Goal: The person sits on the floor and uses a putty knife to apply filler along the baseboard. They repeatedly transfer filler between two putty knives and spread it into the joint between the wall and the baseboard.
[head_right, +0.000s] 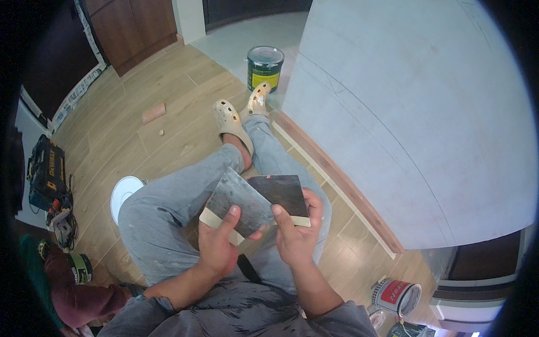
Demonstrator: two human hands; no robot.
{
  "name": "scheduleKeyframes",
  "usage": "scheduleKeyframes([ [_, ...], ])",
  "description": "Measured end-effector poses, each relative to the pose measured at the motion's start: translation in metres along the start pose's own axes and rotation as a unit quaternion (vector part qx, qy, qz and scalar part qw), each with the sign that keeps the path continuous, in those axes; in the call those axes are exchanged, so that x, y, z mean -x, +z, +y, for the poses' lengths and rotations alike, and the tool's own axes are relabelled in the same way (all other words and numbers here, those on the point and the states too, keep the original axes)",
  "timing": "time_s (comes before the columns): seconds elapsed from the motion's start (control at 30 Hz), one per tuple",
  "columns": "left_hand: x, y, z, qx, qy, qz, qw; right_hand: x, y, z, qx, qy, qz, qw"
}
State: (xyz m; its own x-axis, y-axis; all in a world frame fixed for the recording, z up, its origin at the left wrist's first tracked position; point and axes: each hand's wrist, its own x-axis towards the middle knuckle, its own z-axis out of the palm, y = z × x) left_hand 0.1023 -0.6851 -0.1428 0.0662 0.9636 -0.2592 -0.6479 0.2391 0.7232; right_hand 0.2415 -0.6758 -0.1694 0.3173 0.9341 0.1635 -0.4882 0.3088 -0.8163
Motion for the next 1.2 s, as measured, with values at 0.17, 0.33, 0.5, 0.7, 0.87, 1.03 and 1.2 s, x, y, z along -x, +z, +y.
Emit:
scheduleKeyframes([
  [0.17,-0.001,0.002,0.003,-0.013,0.022,-0.003,1.000,-0.006,-0.014,-0.004,0.093,0.001,-0.063,0.994],
  [0.33,-0.001,0.003,0.006,-0.040,0.020,-0.007,0.999,-0.013,-0.020,-0.016,0.177,0.021,-0.127,0.976],
  [0.5,-0.004,-0.001,0.008,-0.068,0.015,-0.027,0.997,-0.022,-0.020,-0.040,0.311,0.051,-0.224,0.922],
  [0.7,-0.007,-0.011,0.017,-0.099,0.016,-0.049,0.994,-0.024,-0.020,-0.043,0.186,0.245,-0.180,0.934],
  [0.87,-0.005,-0.007,0.014,-0.060,0.033,-0.044,0.997,-0.016,-0.017,-0.022,-0.049,0.165,-0.018,0.985],
  [1.03,-0.006,0.000,0.006,-0.051,0.022,-0.040,0.998,-0.009,-0.015,-0.020,-0.106,0.106,-0.002,0.989],
  [1.2,-0.005,0.003,0.005,-0.023,-0.009,-0.049,0.999,-0.012,-0.022,-0.026,-0.117,0.110,0.002,0.987],
])
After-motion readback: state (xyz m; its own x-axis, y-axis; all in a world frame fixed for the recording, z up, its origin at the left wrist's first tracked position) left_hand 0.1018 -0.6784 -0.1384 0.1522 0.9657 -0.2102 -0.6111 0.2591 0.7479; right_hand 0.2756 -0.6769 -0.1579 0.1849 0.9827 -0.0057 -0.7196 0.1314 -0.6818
